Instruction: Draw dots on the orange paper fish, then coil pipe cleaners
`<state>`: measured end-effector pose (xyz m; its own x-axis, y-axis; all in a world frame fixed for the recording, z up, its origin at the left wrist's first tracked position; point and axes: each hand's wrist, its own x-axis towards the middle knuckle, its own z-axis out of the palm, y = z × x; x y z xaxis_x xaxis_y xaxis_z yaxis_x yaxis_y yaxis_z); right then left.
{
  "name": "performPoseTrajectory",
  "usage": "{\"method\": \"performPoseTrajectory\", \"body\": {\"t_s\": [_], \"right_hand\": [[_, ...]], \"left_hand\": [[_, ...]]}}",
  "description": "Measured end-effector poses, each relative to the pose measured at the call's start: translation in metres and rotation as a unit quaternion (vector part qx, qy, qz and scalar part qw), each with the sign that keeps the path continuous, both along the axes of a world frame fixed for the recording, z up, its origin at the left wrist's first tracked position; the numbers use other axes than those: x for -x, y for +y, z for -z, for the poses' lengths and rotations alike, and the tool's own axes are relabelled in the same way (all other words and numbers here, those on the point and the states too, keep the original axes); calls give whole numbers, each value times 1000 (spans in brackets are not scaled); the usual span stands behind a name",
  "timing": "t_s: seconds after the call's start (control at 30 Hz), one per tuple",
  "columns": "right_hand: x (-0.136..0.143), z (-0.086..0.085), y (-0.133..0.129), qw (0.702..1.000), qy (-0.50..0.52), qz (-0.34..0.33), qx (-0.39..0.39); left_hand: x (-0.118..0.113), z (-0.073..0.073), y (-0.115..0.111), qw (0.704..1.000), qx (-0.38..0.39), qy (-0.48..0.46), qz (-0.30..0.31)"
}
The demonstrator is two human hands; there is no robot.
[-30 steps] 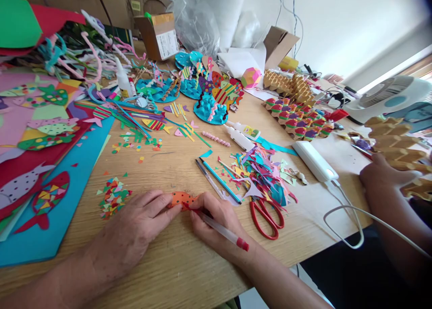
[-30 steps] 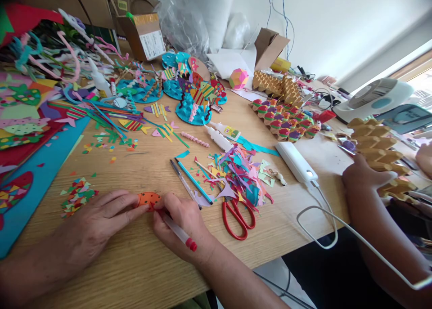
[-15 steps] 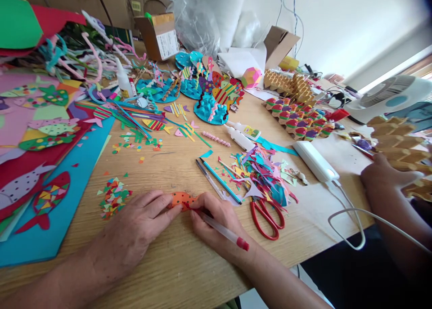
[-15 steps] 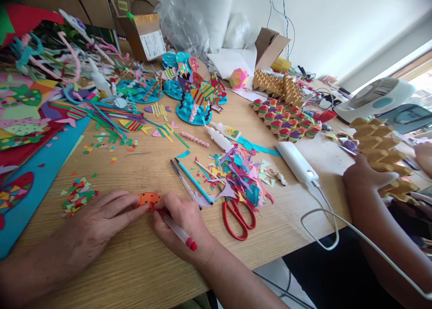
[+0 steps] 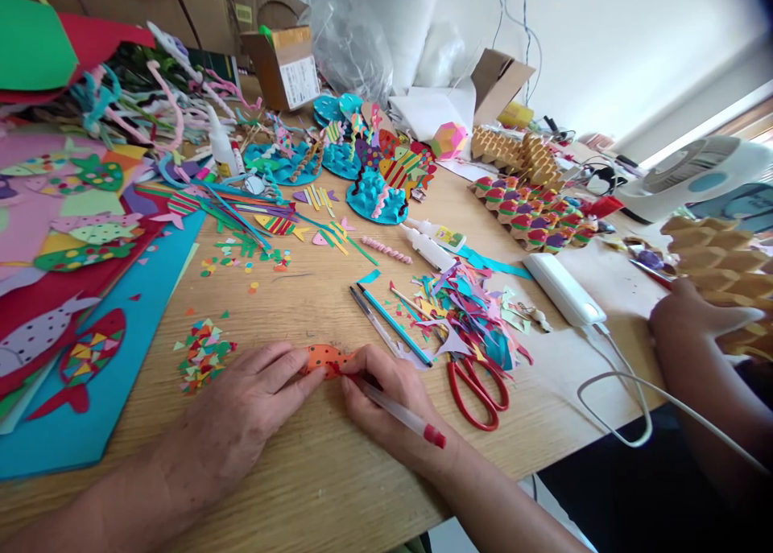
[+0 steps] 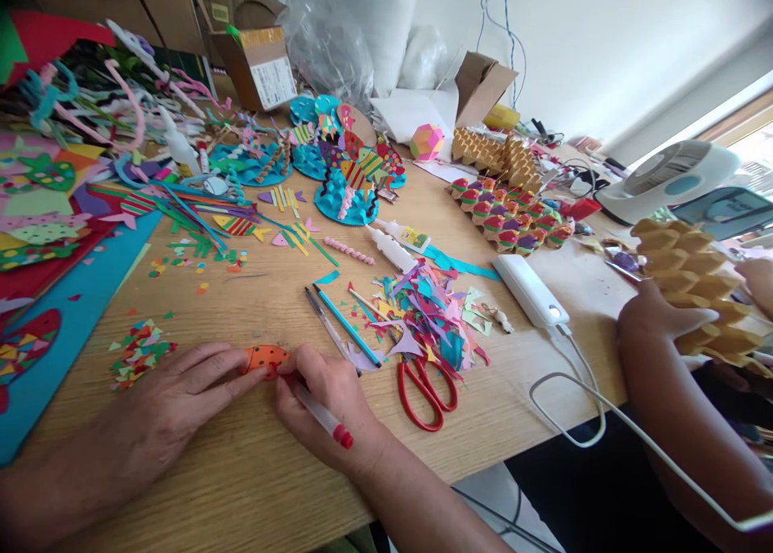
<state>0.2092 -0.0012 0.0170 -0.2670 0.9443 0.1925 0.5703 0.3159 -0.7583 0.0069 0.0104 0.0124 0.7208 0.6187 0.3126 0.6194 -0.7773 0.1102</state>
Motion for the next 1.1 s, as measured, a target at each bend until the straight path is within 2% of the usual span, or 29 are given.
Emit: {"method": "performPoseTrajectory", "body": {"t_s": [0.33, 0.53, 0.77, 0.9, 1.1], "right_hand": [[1, -3, 1, 1000, -7, -6, 6], [1, -1, 0, 1000, -4, 2, 11], [1, 1, 0, 1000, -9, 3, 13], [1, 0, 1, 1000, -7, -8, 14], [1, -1, 1, 1000, -11, -4, 9]], "left_hand": [[1, -1, -2, 999, 39, 13, -6], [2, -4, 2, 999, 29, 16, 25], [-1, 1, -1, 1000, 4, -1, -4], [0, 0, -2, 1000, 19, 8, -11], [0, 0, 0, 1000, 9, 16, 2]]}}
